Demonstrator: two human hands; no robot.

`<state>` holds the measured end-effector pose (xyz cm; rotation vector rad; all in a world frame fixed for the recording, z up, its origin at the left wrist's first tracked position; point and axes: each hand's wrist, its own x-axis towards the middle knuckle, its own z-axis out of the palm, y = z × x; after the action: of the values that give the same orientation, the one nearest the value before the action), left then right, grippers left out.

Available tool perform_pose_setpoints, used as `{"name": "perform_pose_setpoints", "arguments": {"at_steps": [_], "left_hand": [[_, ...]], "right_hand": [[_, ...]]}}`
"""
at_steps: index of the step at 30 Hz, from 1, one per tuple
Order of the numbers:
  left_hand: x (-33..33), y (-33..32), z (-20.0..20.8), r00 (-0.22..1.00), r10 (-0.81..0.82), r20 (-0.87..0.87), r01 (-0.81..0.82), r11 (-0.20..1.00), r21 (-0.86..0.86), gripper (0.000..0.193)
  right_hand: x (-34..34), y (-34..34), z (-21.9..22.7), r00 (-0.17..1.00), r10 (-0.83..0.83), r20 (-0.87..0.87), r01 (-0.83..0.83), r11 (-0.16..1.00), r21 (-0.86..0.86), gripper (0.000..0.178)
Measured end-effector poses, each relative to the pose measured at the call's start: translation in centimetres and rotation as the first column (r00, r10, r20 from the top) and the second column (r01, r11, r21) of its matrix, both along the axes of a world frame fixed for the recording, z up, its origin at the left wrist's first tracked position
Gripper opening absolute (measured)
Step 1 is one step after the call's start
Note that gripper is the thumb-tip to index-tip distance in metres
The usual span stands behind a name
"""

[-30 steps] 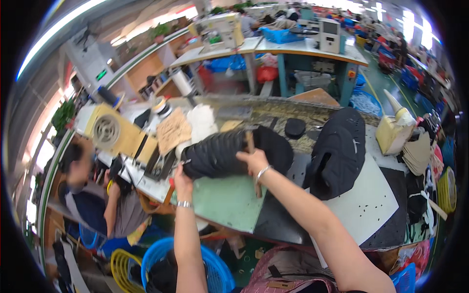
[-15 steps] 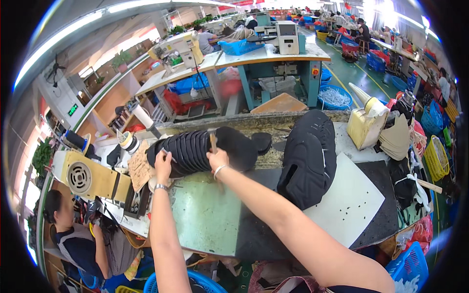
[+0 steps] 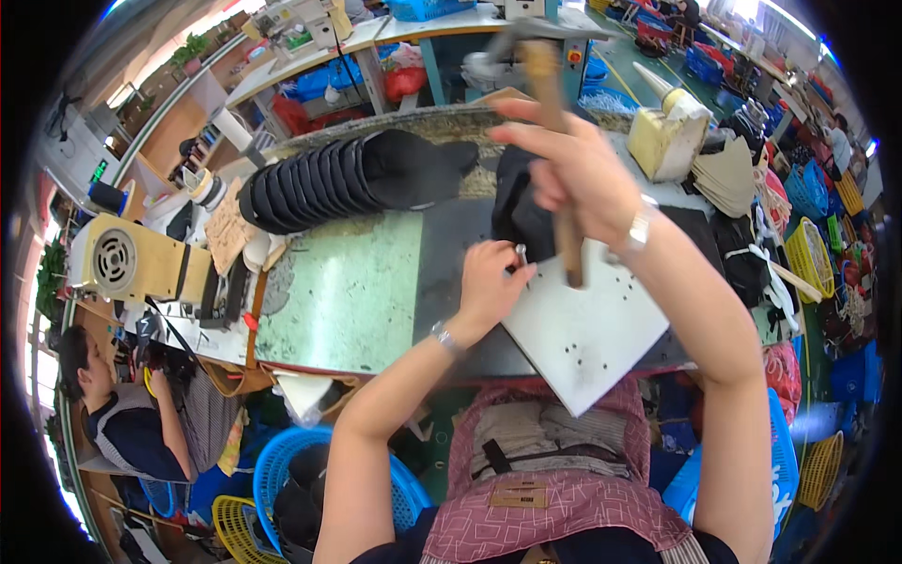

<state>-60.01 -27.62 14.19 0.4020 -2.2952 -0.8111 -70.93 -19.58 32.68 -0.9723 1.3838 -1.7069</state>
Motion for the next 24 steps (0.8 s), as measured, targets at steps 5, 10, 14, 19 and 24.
{"name": "perform_pose_setpoints", "arguments": {"at_steps": [5,10,14,19,24], "left_hand": [[-1.0,1.0,1.3,0.986,-0.136,-0.092,0.113,0.969,-0.221,0.013],[-1.2,2.4,1.6,0.984,-0.179,0.002,0.175,0.958,-0.226,0.012],[2.3,8.3,8.9,0.922,-0.373,0.108,0.375,0.785,-0.494,0.016],[7.1,16.8,5.9,0.603,-0.597,0.529,0.796,0.493,-0.352,0.011],[5.4,16.0,2.0,0.582,-0.692,0.427,0.813,0.482,-0.327,0.009]], "right_hand": [[-2.5,13.4,-3.6,0.987,-0.135,-0.089,0.15,0.97,0.19,0.034],[-4.1,21.3,-8.3,0.971,-0.211,-0.117,0.238,0.917,0.32,0.034],[-4.6,25.5,-9.8,0.934,-0.322,-0.158,0.358,0.859,0.366,0.032],[-3.9,26.2,-8.8,0.975,-0.061,-0.213,0.148,0.895,0.422,0.031],[-0.9,22.1,-10.0,0.706,0.323,-0.63,0.077,0.85,0.522,0.032]]}}
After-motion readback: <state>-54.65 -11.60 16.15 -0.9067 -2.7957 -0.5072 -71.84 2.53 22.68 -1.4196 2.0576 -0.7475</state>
